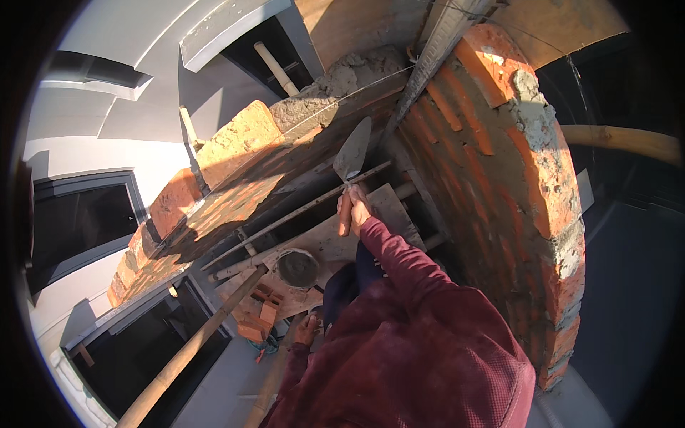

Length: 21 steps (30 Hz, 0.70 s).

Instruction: The person scoops mortar from a bucket using a trowel and applies it to a brick before placing it onto a partially built wall. They tap the brick into position, scrape away excess mortar, and use a string line to ensure the bricks are aligned correctly.

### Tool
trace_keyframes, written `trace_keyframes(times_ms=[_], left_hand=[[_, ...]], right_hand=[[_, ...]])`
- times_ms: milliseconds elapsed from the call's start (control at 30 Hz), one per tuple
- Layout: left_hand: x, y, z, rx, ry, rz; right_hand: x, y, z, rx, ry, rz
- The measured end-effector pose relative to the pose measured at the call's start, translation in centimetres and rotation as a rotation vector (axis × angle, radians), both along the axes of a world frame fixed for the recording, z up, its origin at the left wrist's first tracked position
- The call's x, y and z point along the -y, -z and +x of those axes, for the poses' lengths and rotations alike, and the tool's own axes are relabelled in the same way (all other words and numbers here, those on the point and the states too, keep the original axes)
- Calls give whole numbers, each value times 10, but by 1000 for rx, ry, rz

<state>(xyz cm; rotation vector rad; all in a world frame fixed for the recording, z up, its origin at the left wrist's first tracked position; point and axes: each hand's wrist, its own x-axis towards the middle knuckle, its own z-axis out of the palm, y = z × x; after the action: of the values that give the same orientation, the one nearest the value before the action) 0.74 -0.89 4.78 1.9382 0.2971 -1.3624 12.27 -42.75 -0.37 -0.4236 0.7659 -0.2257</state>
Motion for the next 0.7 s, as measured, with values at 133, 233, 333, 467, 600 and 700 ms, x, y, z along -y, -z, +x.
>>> trace_keyframes(times_ms=[133, 233, 333, 467, 600, 700], left_hand=[[8, 37, -59, -128, 8, 14], [30, 74, -112, -20, 73, 59], [68, 79, -115, -25, -104, 231], [76, 101, -113, 14, -242, 290], [83, 132, -128, 117, -589, 332], [80, 140, -136, 154, -735, 337]], right_hand=[[-55, 30, -56, -245, -580, -148], [-77, 8, -42, -426, -1298, -615], [-132, 61, -13, -187, -1976, -1410], [-252, 137, 40, 314, -2471, -1959], [-381, 255, 68, 547, -2471, -2319], [-447, 321, 64, 512, -2423, -2522]])
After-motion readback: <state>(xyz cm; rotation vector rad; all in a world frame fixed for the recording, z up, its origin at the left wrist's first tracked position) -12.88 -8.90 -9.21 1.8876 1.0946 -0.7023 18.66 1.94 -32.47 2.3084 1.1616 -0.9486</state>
